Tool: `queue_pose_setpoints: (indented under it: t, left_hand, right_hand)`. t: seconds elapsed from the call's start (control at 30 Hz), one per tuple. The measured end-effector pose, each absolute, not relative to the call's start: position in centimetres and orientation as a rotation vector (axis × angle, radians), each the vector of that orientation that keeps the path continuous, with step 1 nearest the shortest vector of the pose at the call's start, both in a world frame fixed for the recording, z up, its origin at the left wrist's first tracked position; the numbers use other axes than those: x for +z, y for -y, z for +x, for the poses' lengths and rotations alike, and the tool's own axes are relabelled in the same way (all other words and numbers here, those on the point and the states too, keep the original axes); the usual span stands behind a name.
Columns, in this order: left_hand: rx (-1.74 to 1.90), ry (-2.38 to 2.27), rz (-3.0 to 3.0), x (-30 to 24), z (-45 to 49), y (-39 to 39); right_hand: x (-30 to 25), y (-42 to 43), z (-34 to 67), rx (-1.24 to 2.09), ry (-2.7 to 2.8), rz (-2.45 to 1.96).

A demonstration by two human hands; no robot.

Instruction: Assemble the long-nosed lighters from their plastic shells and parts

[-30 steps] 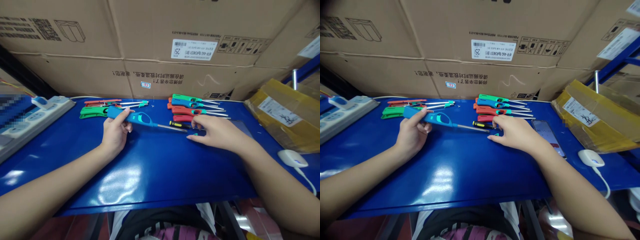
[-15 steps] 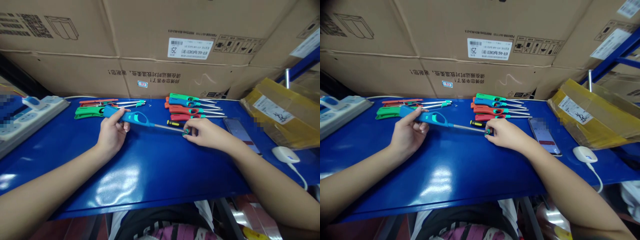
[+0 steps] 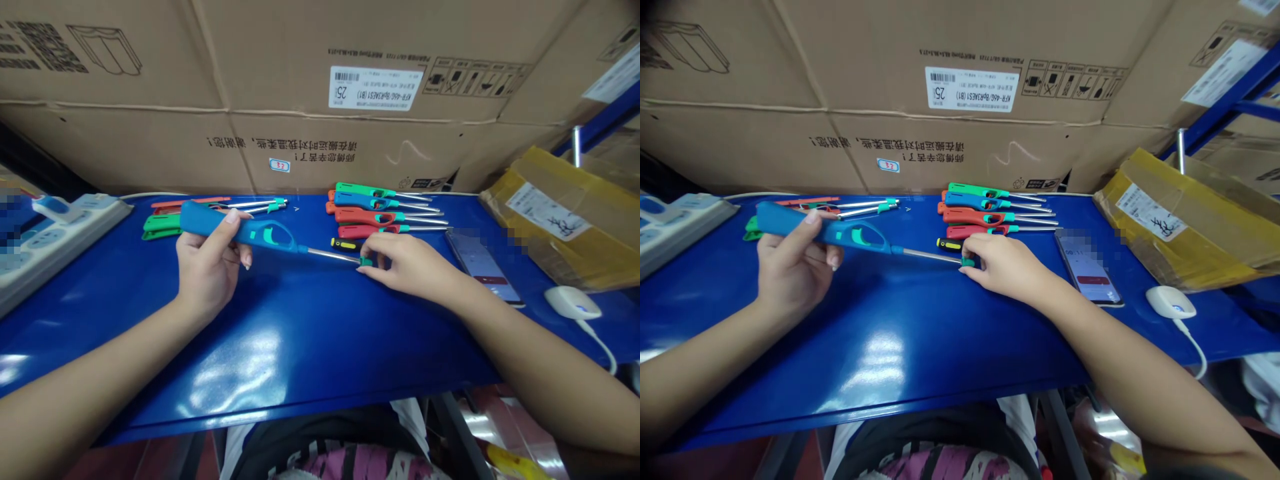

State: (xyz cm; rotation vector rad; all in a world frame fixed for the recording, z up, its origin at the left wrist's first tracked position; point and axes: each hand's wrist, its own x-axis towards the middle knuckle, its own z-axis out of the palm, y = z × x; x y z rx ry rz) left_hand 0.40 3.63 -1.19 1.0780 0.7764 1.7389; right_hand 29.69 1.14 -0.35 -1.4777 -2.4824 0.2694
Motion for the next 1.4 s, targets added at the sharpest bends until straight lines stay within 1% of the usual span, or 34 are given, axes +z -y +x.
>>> queue_pose_setpoints:
  t: [0.27,0.4,0.57,0.7,0.77,0.97,1.23,1.4]
  left_hand:
    - [1.677,-0.755,1.036,-0.9,0.3,-3.9]
    - [1.611,-0.748,1.021,-0.8,0.1,-4.1]
    - [1.462,-0.715,1.070,-1.3,0.7,-2.7]
    - [1.160,-0.735,1.178,-2.1,1.1,-1.6]
    - [1.084,-0.802,1.233,-2.4,1.1,-1.6]
    - [1.050,-1.008,1.383,-2.2,1.0,-2.2]
    - [1.089,-1.012,1.483,-1.9,1.1,-1.9]
    - [0.903,-1.009,1.552,-1.9,1.2,-1.7]
  right_hand:
    - [-0.7,-1.7,29.9,0.456,2.350,-1.336]
    - [-1.1,-2.1,30.0,0.501,2.293,-1.266]
    - [-1.3,-1.6,28.9,0.661,2.150,-1.205]
    - [-1.3,-0.8,28.3,0.550,2.212,-1.121]
    - [-1.4,-0.6,28.3,0.464,2.253,-1.106]
    - [-1.7,-1.1,28.8,0.343,2.306,-1.081]
    - [-1.1,-1.3,29.3,0.376,2.452,-1.046]
    - [-1.2,-0.7,29.2,0.186,2.566,-0.980]
